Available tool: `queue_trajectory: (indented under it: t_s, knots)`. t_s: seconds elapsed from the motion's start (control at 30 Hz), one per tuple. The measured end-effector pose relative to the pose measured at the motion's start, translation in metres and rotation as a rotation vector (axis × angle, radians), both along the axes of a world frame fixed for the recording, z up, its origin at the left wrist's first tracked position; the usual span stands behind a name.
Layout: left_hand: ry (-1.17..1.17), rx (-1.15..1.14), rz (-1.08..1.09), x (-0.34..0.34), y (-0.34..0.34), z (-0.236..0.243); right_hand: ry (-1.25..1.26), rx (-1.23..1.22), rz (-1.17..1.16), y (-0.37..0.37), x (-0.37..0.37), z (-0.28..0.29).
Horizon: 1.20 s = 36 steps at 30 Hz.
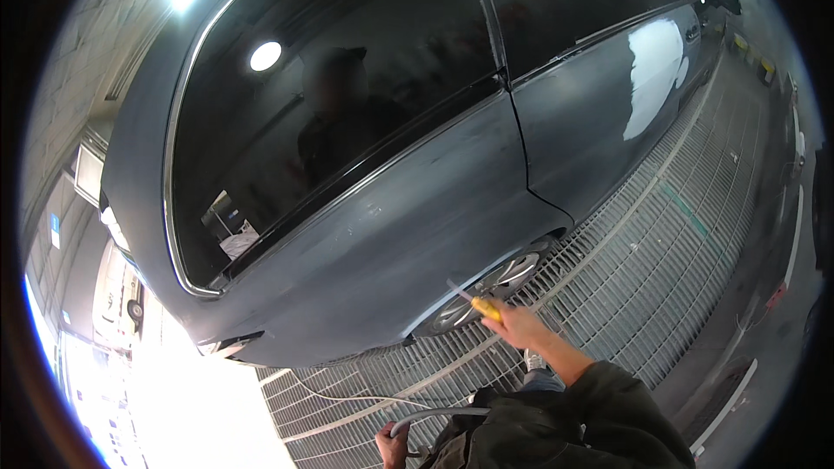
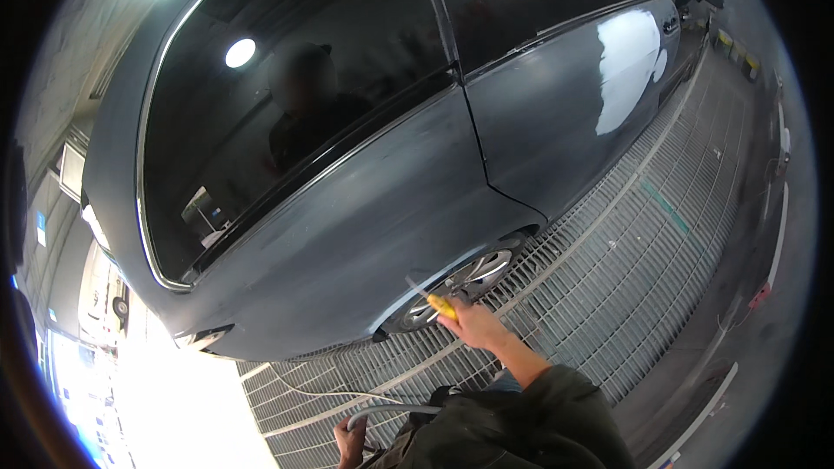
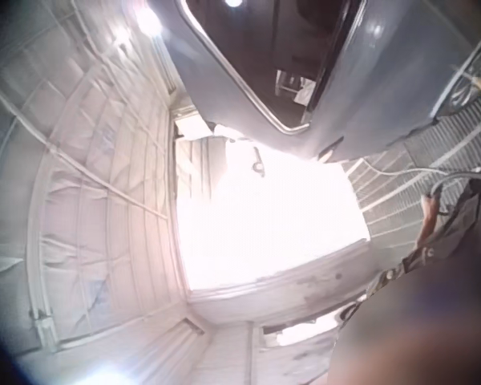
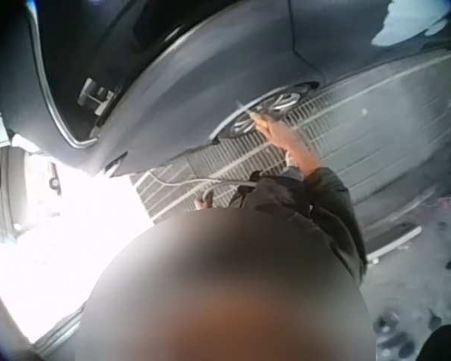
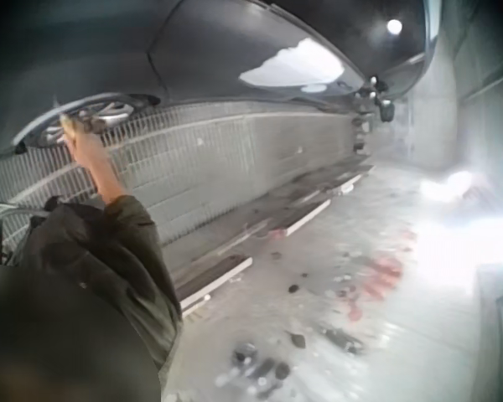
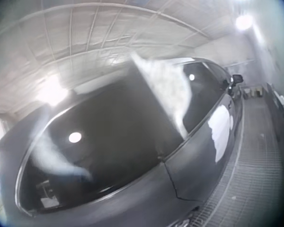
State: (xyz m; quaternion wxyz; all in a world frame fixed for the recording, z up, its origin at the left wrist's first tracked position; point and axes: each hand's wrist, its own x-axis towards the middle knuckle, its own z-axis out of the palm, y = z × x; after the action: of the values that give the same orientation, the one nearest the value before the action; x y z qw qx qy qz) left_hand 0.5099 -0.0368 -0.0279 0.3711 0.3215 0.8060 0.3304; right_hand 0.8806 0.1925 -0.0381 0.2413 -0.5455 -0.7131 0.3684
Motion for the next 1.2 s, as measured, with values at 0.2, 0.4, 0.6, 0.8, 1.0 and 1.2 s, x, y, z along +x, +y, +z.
queue_trajectory:
  t_s: [0.2,0.4,0.6,0.8,1.0,1.2]
  knots:
    - [0.015,0.045,-0.107,0.016,0.027,0.012,0.115,0.055,-0.155,0.001,0.014,-0.026]
    - [-0.055,0.010,-0.094,0.029,0.035,0.004,0.130,0.081,-0.326,0.014,0.068,-0.025]
    - [-0.010,-0.005,-0.126,0.042,0.044,0.009,0.184,0.114,-0.483,0.024,0.083,-0.018]
    - [0.037,0.041,-0.129,0.053,0.045,0.003,0.143,0.096,-0.319,0.032,0.080,-0.009]
    - [0.032,0.003,-0.024,0.067,0.037,0.000,0.081,0.103,-0.197,0.035,0.077,-0.012]
    - [0.018,0.009,0.007,0.086,0.025,0.006,0.099,0.101,-0.122,0.034,0.066,-0.009]
